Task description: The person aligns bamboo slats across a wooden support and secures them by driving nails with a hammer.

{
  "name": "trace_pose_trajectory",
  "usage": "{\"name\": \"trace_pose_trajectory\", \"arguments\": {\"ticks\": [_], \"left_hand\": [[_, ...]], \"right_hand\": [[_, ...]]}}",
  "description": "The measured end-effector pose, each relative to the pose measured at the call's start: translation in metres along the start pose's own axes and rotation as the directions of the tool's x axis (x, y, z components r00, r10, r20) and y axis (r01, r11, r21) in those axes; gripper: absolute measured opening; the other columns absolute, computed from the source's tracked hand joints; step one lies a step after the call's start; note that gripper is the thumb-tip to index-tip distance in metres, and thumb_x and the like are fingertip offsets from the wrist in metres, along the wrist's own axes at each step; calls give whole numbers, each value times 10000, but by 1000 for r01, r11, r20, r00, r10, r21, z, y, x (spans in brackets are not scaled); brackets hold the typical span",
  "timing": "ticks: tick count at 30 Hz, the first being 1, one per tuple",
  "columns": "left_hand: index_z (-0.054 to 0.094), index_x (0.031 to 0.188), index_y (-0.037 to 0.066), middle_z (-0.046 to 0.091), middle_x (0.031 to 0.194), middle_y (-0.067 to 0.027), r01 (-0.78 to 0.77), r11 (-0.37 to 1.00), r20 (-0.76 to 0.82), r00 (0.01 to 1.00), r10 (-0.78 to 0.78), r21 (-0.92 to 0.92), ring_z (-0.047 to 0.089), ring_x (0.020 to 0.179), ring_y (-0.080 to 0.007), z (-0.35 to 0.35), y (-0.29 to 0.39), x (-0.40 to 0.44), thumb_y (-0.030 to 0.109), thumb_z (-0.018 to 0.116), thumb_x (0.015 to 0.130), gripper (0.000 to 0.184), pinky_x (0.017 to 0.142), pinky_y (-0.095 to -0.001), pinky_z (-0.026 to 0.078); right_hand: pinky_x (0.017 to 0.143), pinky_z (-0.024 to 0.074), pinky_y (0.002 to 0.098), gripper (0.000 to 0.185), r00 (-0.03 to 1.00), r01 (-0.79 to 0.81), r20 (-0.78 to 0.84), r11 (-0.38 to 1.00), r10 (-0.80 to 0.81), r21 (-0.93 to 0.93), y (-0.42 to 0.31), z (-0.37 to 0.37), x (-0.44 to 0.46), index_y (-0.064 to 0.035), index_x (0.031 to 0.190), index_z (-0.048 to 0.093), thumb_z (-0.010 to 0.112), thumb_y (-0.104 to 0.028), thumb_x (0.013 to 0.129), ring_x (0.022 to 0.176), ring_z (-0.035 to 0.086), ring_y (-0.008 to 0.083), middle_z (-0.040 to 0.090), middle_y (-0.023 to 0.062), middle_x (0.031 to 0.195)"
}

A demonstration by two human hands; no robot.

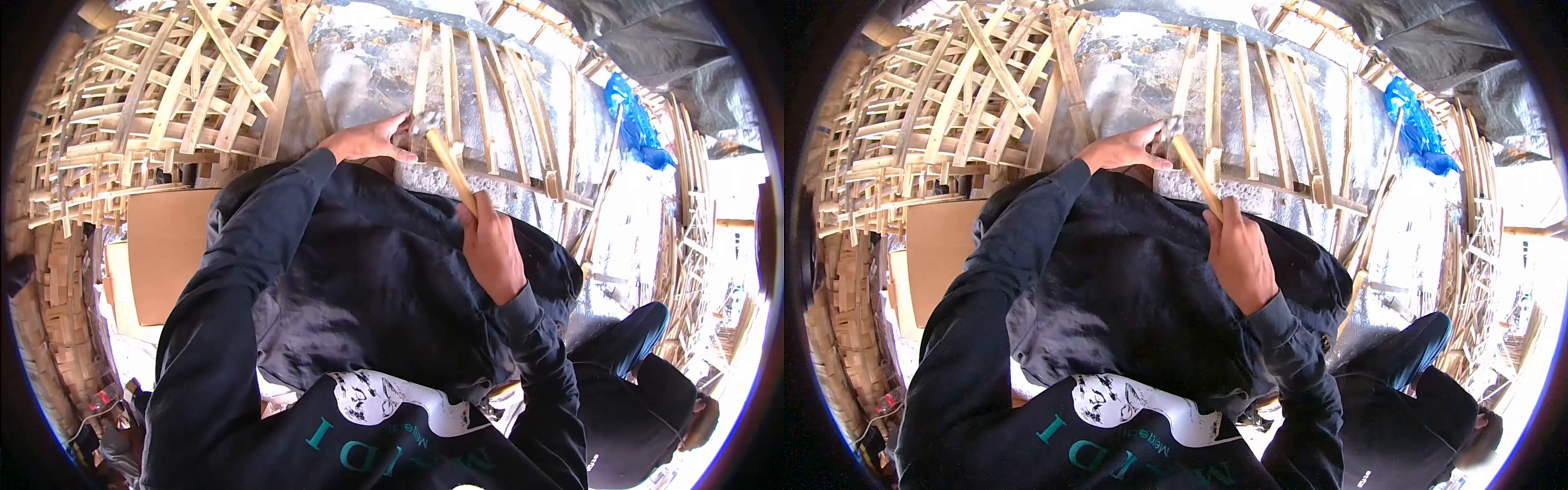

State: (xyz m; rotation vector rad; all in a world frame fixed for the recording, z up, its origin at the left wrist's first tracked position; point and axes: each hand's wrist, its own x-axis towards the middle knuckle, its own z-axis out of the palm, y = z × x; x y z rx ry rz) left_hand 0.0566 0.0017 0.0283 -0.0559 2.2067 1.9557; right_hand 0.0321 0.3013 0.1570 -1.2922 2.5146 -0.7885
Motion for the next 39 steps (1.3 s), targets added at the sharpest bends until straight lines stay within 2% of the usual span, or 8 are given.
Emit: {"name": "trace_pose_trajectory", "arguments": {"ticks": [14,16,21,23,25,32,34,39], "left_hand": [[15,1588,-129,192,1674,-265,65,997,-13,998,-65,-36,195,1567,-300,1,9,-2,281,898,811,1246,1268,-363,195],[18,1589,-128,195,1672,-268,71,997,-19,997,-72,-28,201,1565,-302,2,7,-2,292,897,810,1247,1268,-361,196],[9,1587,-132,186,1670,-283,156,982,-68,986,-149,107,215,1561,-309,1,14,-7,333,892,813,1263,1268,-357,194],[0,1584,-137,166,1670,-298,49,999,-9,999,-48,15,219,1560,-315,0,7,-3,364,891,810,1281,1268,-359,194],[1,1583,-139,165,1671,-296,69,997,-15,998,-69,40,214,1561,-318,-1,6,-3,361,891,810,1280,1268,-361,192],[1,1579,-144,169,1669,-296,29,999,13,999,-29,-24,186,1569,-327,1,13,-4,354,891,811,1277,1269,-370,187],[6,1581,-142,168,1670,-295,73,997,-2,997,-73,26,186,1569,-327,1,24,-9,359,893,807,1279,1268,-370,189],[19,1582,-139,166,1673,-292,135,990,-42,990,-134,46,186,1569,-328,1,13,-6,366,893,805,1274,1266,-371,193]], "right_hand": [[606,440,596,212,983,-31,-177,998,41,60,12,6,4,20,1019,469,578,-161,1040,684,581,534,588,315,713],[601,443,592,212,999,-16,34,997,18,-69,24,4,5,23,1038,473,578,-161,1040,682,588,529,596,319,724],[601,447,591,215,997,-9,-82,1000,7,-22,10,4,5,26,1046,472,579,-160,1038,661,587,522,592,309,713],[604,447,592,210,985,1,-174,1000,-3,-15,11,6,4,24,1047,473,580,-156,1037,654,583,519,587,305,703],[598,448,593,200,1000,-8,-13,997,7,-78,22,6,3,24,1053,472,578,-145,1037,656,592,519,602,306,719],[594,448,595,190,987,38,-153,997,-48,-66,12,0,8,10,1070,474,570,-150,1040,654,611,504,619,296,722],[595,440,602,189,1000,-15,2,994,16,-110,19,-1,8,8,1079,468,557,-156,1045,639,602,511,619,290,709],[615,450,604,200,1000,14,-7,994,-15,-106,17,-6,12,7,1080,470,556,-170,1046,654,594,514,598,297,692]]}}
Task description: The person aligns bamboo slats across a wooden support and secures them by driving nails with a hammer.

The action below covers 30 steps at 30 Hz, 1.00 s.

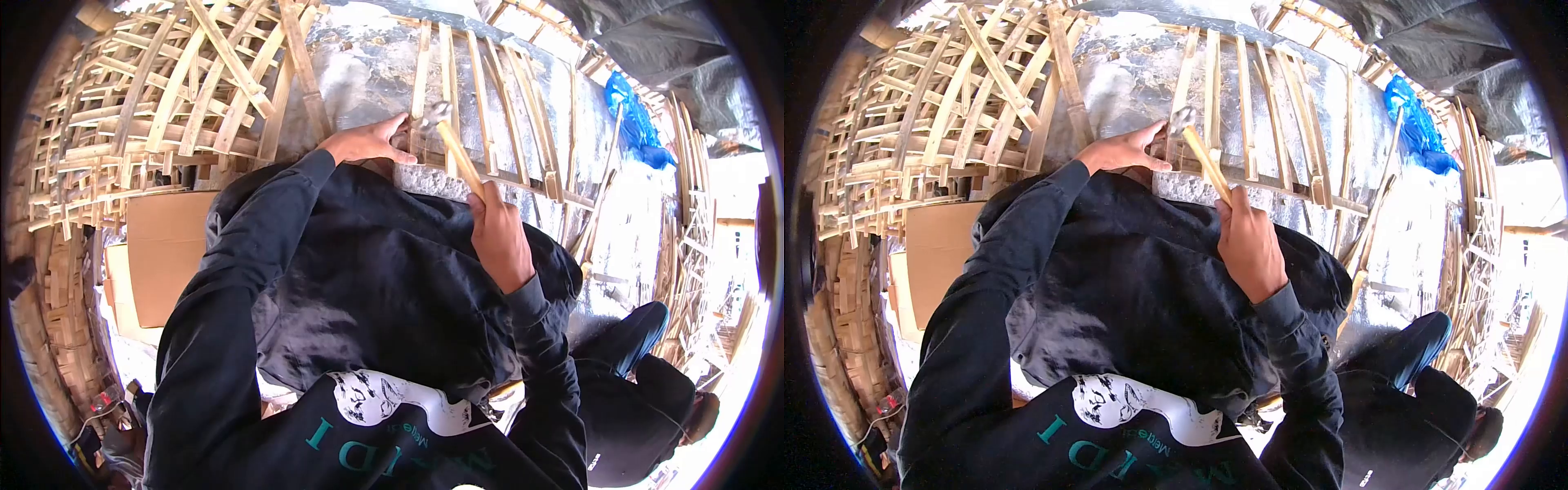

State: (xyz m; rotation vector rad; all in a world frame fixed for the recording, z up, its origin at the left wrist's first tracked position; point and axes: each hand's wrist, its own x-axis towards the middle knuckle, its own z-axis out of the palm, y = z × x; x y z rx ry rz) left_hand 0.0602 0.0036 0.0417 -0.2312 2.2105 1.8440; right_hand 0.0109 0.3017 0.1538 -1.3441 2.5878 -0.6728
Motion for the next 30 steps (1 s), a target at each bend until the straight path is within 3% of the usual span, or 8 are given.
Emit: {"name": "trace_pose_trajectory", "arguments": {"ticks": [2,8,12,14,17,21,24,30], "left_hand": [[20,1582,-139,169,1670,-296,-7,1000,13,1000,6,30,185,1569,-327,-1,-2,2,365,893,806,1273,1266,-372,194],[10,1585,-133,169,1669,-300,-38,999,3,999,38,-17,183,1571,-330,2,-4,1,382,888,807,1281,1271,-375,185],[-10,1583,-135,154,1673,-298,-63,997,52,997,65,-36,173,1574,-324,0,9,-4,368,886,813,1284,1273,-373,177],[-18,1582,-137,153,1674,-296,-43,999,30,999,43,15,166,1576,-317,-2,-13,8,353,886,817,1281,1274,-371,176],[-5,1595,-117,168,1673,-290,-21,999,21,1000,21,28,184,1569,-325,1,0,-1,444,857,830,1281,1271,-372,176],[-2,1601,-106,166,1677,-283,-41,999,42,998,42,-29,183,1569,-325,2,14,-9,439,855,832,1274,1271,-370,171],[-1,1605,-97,152,1683,-276,-23,998,35,999,20,64,172,1571,-332,0,-7,3,432,859,830,1273,1273,-370,158],[-22,1603,-100,131,1685,-275,-5,1000,38,999,5,4,164,1572,-320,0,-3,2,369,868,834,1266,1271,-377,162]], "right_hand": [[626,455,604,204,999,-42,-9,996,42,83,-3,0,2,4,1083,475,562,-176,1043,663,587,516,584,302,685],[651,432,621,197,996,45,76,998,-42,-37,16,-11,13,-10,1098,505,573,-185,1039,687,556,540,575,318,705],[667,452,612,224,999,12,-32,1000,-13,-29,7,-8,11,-4,1101,523,587,-208,1034,685,570,534,594,300,747],[680,463,608,244,990,-19,135,993,35,-115,12,-11,8,-3,1136,524,590,-214,1034,702,578,534,605,297,785],[692,471,605,251,996,89,27,994,-88,-62,18,-14,17,0,1150,535,589,-216,1034,718,587,529,606,300,785],[696,477,598,259,999,-11,-31,998,9,-54,9,-9,15,8,1153,554,585,-222,1038,734,595,522,606,305,792],[689,468,605,262,989,28,145,996,-16,-79,9,-24,15,9,1152,556,579,-228,1043,732,590,521,597,316,787],[688,473,604,232,999,7,-46,1000,-8,-9,2,-13,15,3,1100,548,591,-215,1033,734,609,507,603,317,764]]}}
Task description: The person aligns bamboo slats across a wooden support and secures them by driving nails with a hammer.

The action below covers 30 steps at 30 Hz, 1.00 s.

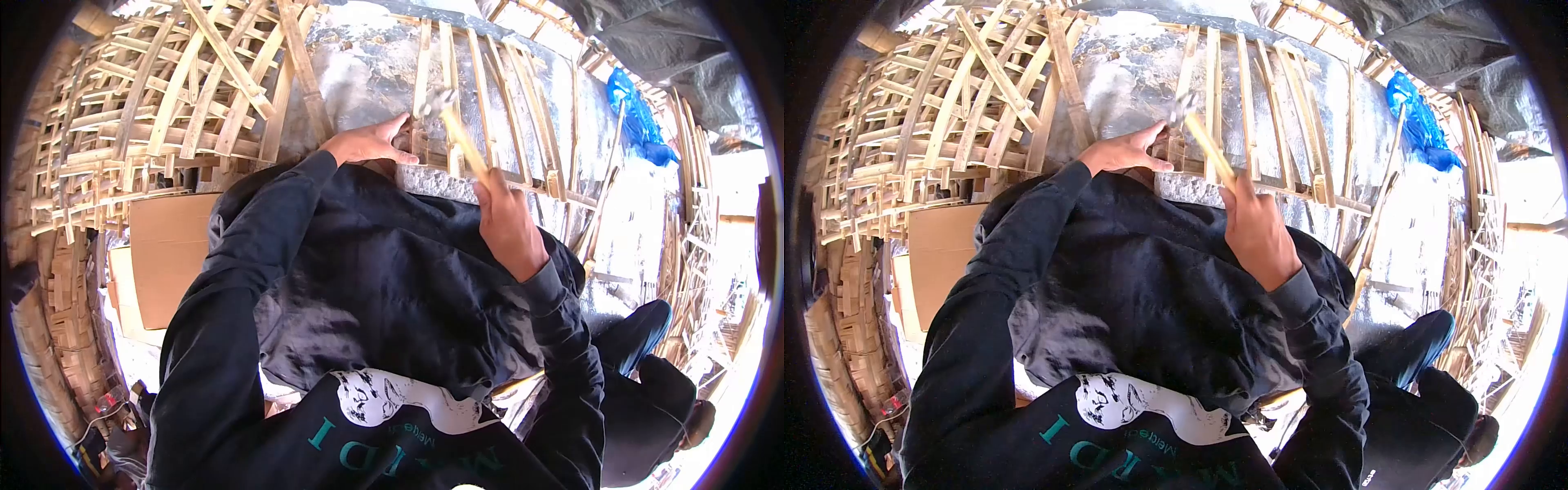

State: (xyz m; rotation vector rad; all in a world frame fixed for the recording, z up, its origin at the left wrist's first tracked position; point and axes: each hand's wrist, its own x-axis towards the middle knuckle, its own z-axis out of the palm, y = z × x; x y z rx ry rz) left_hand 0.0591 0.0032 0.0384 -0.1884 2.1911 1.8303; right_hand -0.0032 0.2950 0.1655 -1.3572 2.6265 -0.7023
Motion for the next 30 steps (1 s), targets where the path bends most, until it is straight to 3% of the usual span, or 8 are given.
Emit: {"name": "trace_pose_trajectory", "arguments": {"ticks": [4,10,12,14,18,20,25,30], "left_hand": [[-30,1598,-108,127,1683,-285,-14,999,2,1000,14,33,166,1572,-330,0,-11,7,360,876,827,1279,1269,-377,172],[-33,1592,-119,137,1678,-295,-37,999,15,999,37,-8,177,1571,-328,0,7,-3,370,873,829,1282,1266,-369,186],[-34,1591,-121,130,1680,-297,-6,1000,1,1000,6,22,175,1571,-333,2,5,-2,366,878,825,1287,1266,-372,183],[-28,1594,-116,128,1680,-300,-10,999,-1,1000,10,-35,170,1570,-340,2,4,0,379,881,818,1294,1265,-375,184],[-42,1603,-95,127,1680,-300,-14,999,27,1000,15,-51,161,1570,-333,3,9,-5,355,881,824,1289,1264,-381,180],[-48,1603,-93,122,1681,-299,32,999,10,999,-32,-16,153,1572,-329,2,6,-2,336,881,827,1285,1266,-386,172],[-40,1603,-96,122,1682,-296,-22,995,14,1000,23,-101,146,1576,-328,5,3,-1,334,882,826,1280,1267,-384,173],[-43,1598,-102,126,1683,-290,23,1000,17,1000,-23,10,122,1583,-337,3,12,-4,353,884,820,1293,1272,-391,166]], "right_hand": [[684,457,612,229,986,-1,167,997,13,-72,4,-5,0,5,1095,540,580,-214,1040,707,584,526,597,316,753],[689,449,621,221,998,-33,-46,996,36,80,2,10,-7,-2,1083,539,584,-213,1034,724,578,536,590,309,709],[685,438,629,225,982,-70,177,998,67,9,5,3,-13,-3,1087,525,565,-221,1050,724,568,543,601,317,742],[679,431,634,230,987,-40,156,999,38,15,4,-3,-10,-4,1093,507,561,-224,1052,724,563,542,609,330,772],[680,425,632,251,986,31,-164,998,-24,45,0,7,-14,10,1110,499,584,-214,1034,726,565,528,615,312,804],[692,424,624,251,985,-95,147,995,93,7,3,3,-15,15,1114,510,587,-210,1032,744,572,525,620,288,815],[695,429,627,225,1000,27,-13,997,-26,68,5,-3,-4,3,1136,526,561,-198,1043,745,565,537,561,345,740],[688,425,627,225,996,-76,49,997,75,13,7,2,-9,-7,1140,521,551,-214,1055,735,561,538,577,338,751]]}}
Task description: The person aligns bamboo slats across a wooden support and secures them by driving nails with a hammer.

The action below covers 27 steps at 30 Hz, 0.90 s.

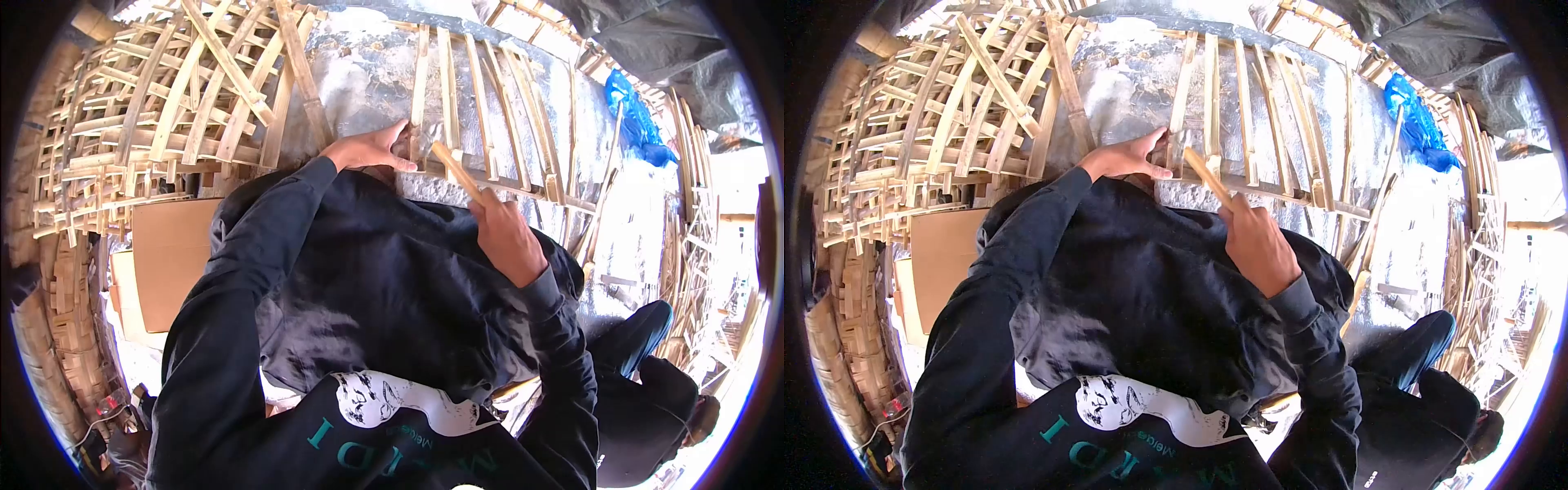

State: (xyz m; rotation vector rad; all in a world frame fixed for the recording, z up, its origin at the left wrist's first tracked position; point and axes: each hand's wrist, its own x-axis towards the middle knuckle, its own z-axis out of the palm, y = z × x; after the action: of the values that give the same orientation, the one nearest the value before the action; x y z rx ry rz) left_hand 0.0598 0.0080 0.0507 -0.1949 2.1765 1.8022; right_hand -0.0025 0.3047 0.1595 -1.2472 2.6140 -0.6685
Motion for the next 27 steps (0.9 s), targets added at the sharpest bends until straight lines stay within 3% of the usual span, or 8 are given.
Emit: {"name": "trace_pose_trajectory", "arguments": {"ticks": [3,8,9,14,16,18,20,27], "left_hand": [[-39,1597,-105,138,1678,-298,-28,999,8,1000,29,-40,153,1576,-336,0,-3,2,369,874,829,1284,1269,-385,173],[-43,1595,-110,126,1680,-296,-4,998,6,1000,4,-68,153,1577,-317,1,3,-4,335,877,830,1276,1267,-372,173],[-41,1594,-111,117,1681,-299,-17,998,9,1000,18,-54,141,1579,-318,1,0,-1,338,877,829,1277,1268,-376,169],[-27,1594,-116,141,1675,-303,4,999,-14,1000,-4,42,158,1574,-323,-2,-15,6,365,880,822,1285,1263,-377,184],[-27,1595,-114,145,1675,-301,31,998,-21,999,-30,47,168,1571,-320,0,-15,3,361,882,820,1286,1262,-374,188],[-28,1596,-112,149,1674,-299,35,997,-23,999,-33,71,178,1568,-318,-1,-12,5,356,885,818,1287,1260,-371,191],[-24,1599,-107,150,1674,-300,-49,998,-15,999,48,-47,183,1566,-321,1,-18,8,368,885,815,1291,1259,-371,194],[-36,1603,-96,141,1682,-280,-28,998,-2,1000,28,-53,166,1572,-322,2,-17,4,337,893,811,1295,1266,-370,175]], "right_hand": [[694,437,626,223,992,74,105,997,-70,-32,4,-4,1,-6,1131,522,551,-215,1056,745,567,545,601,339,777],[678,429,625,217,989,7,-149,999,2,54,-6,11,-3,4,1065,501,556,-205,1052,735,559,542,597,327,767],[675,428,615,218,997,-68,42,992,63,109,-6,7,-5,9,1066,498,552,-201,1056,738,562,537,608,328,787],[624,403,611,199,997,7,81,990,-18,140,4,7,-5,6,1059,497,566,-181,1049,684,548,554,590,313,724],[611,395,615,186,978,60,-205,984,-24,170,-7,12,-7,9,1031,496,565,-163,1048,680,550,558,581,313,704],[611,408,620,186,981,-41,-174,966,88,256,-11,20,-14,13,1015,492,563,-155,1047,694,570,550,595,313,722],[604,407,617,196,999,-6,33,981,-1,194,9,32,-21,12,1011,486,563,-165,1047,696,568,555,589,316,716],[610,409,613,186,982,-23,-181,978,61,205,-7,25,-16,5,1001,481,556,-158,1051,686,580,551,606,307,706]]}}
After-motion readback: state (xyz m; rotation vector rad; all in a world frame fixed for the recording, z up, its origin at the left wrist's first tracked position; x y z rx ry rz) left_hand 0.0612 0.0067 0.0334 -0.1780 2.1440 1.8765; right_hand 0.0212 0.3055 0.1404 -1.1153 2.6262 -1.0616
